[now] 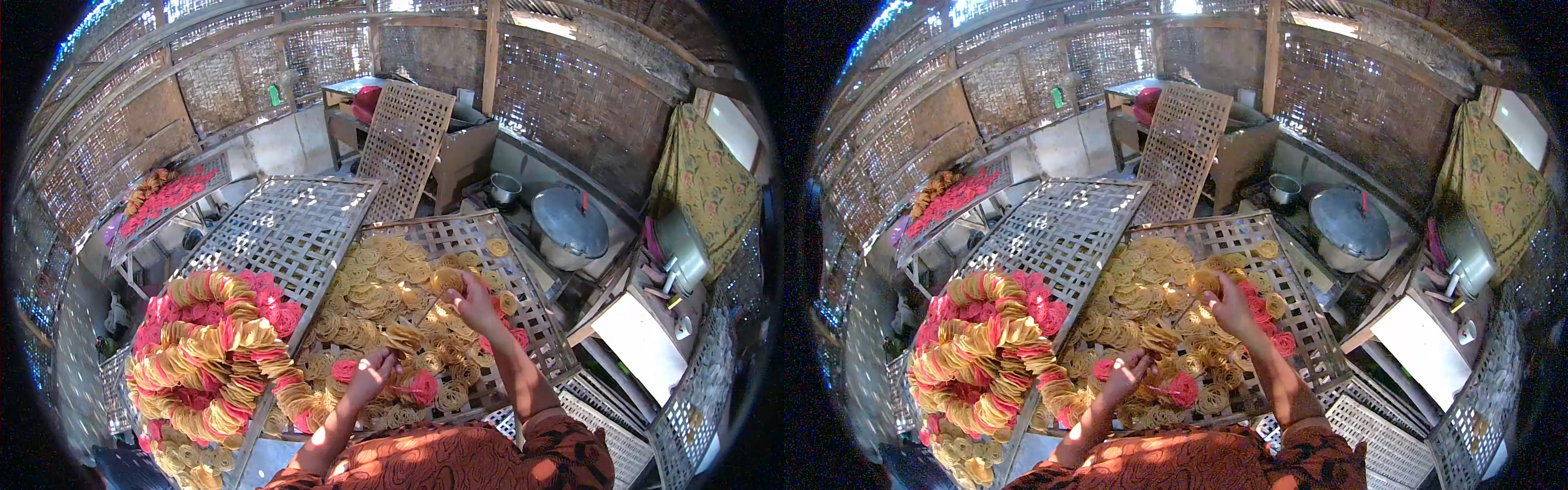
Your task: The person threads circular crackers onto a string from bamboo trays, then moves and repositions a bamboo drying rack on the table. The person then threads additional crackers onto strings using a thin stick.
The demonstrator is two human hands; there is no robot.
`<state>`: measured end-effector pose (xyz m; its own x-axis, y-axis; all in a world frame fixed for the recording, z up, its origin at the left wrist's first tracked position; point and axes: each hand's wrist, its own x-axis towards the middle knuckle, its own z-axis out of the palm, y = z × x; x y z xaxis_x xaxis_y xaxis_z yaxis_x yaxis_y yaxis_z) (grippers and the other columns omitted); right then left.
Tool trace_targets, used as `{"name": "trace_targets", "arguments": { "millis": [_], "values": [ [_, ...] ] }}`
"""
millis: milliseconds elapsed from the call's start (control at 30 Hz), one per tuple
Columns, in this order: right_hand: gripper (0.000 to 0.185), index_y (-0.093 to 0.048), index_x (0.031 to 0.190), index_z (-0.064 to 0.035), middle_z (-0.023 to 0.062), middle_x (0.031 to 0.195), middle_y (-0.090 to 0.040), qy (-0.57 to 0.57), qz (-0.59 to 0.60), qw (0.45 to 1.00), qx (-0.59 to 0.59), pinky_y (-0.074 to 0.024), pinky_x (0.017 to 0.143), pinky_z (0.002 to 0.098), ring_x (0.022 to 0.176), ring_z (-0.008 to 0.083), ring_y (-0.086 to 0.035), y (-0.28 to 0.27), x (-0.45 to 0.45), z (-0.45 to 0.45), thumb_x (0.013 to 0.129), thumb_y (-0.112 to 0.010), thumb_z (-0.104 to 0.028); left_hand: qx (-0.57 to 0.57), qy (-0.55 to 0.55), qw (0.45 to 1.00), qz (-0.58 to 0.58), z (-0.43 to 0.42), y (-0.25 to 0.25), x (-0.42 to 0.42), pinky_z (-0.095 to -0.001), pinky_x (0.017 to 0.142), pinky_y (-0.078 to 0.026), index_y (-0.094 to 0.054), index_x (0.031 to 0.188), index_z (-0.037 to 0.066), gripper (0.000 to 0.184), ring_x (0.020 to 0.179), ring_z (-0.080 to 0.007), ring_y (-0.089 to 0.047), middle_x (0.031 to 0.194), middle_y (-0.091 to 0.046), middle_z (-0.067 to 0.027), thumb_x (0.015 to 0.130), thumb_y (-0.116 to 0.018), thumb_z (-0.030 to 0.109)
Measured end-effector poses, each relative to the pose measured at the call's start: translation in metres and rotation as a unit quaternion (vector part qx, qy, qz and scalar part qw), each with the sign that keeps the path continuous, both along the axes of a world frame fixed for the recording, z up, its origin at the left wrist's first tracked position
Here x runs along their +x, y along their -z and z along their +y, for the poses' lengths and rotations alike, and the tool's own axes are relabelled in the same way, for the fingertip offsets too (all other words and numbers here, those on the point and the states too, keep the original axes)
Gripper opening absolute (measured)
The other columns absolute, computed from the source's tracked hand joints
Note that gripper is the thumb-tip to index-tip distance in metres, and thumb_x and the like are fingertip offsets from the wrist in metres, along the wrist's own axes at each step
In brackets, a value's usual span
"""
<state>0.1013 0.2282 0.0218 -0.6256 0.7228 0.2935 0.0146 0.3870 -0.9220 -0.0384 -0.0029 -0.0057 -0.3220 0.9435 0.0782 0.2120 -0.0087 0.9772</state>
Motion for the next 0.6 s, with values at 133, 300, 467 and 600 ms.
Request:
{"name": "trace_targets", "arguments": {
  "millis": [133,300,467,600],
  "values": [
    [0.032,-0.050,0.115,-0.0015,0.0139,0.102,-0.061,0.036,-0.139,0.989,0.022,-0.0443,0.085,0.0339,0.095,0.0198,-0.058,-0.031,0.004,-0.033,0.084,-0.057,-0.006,-0.044,0.001,0.999,-0.031,0.002,-0.019,0.006,-0.0282,0.061,-0.044,-0.058,0.094,-0.002,0.021,0.067,-0.0148,-0.058,0.074,-0.062,-0.0087,0.091,-0.046,0.014],
    [0.043,-0.052,0.119,-0.0028,0.0112,0.119,-0.056,-0.228,-0.101,0.961,0.119,-0.0411,0.094,0.0370,0.114,0.0249,-0.050,-0.062,0.027,-0.056,0.085,-0.060,-0.028,0.021,-0.010,0.999,0.048,0.005,-0.003,0.003,-0.0295,0.061,-0.045,-0.058,0.094,-0.002,0.022,0.067,-0.0171,-0.058,0.078,-0.063,-0.0096,0.090,-0.042,0.013],
    [0.043,-0.059,0.111,-0.0086,0.0135,0.106,-0.060,0.096,-0.273,0.907,0.307,-0.0455,0.083,0.0376,0.094,0.0250,-0.058,0.003,0.069,0.045,0.074,-0.071,-0.025,0.006,-0.010,0.999,0.040,0.007,0.006,0.001,-0.0295,0.064,-0.045,-0.057,0.093,-0.004,0.023,0.070,-0.0181,-0.059,0.077,-0.062,-0.0103,0.090,-0.039,0.010],
    [0.048,-0.061,0.106,-0.0084,0.0126,0.097,-0.062,0.046,-0.373,0.885,0.275,-0.0466,0.076,0.0335,0.087,0.0210,-0.059,0.040,0.097,0.084,0.065,-0.077,-0.029,-0.011,0.002,0.999,0.042,0.006,-0.008,0.003,-0.0300,0.067,-0.045,-0.057,0.092,-0.004,0.022,0.072,-0.0182,-0.059,0.077,-0.062,-0.0102,0.090,-0.041,0.010]
  ]
}}
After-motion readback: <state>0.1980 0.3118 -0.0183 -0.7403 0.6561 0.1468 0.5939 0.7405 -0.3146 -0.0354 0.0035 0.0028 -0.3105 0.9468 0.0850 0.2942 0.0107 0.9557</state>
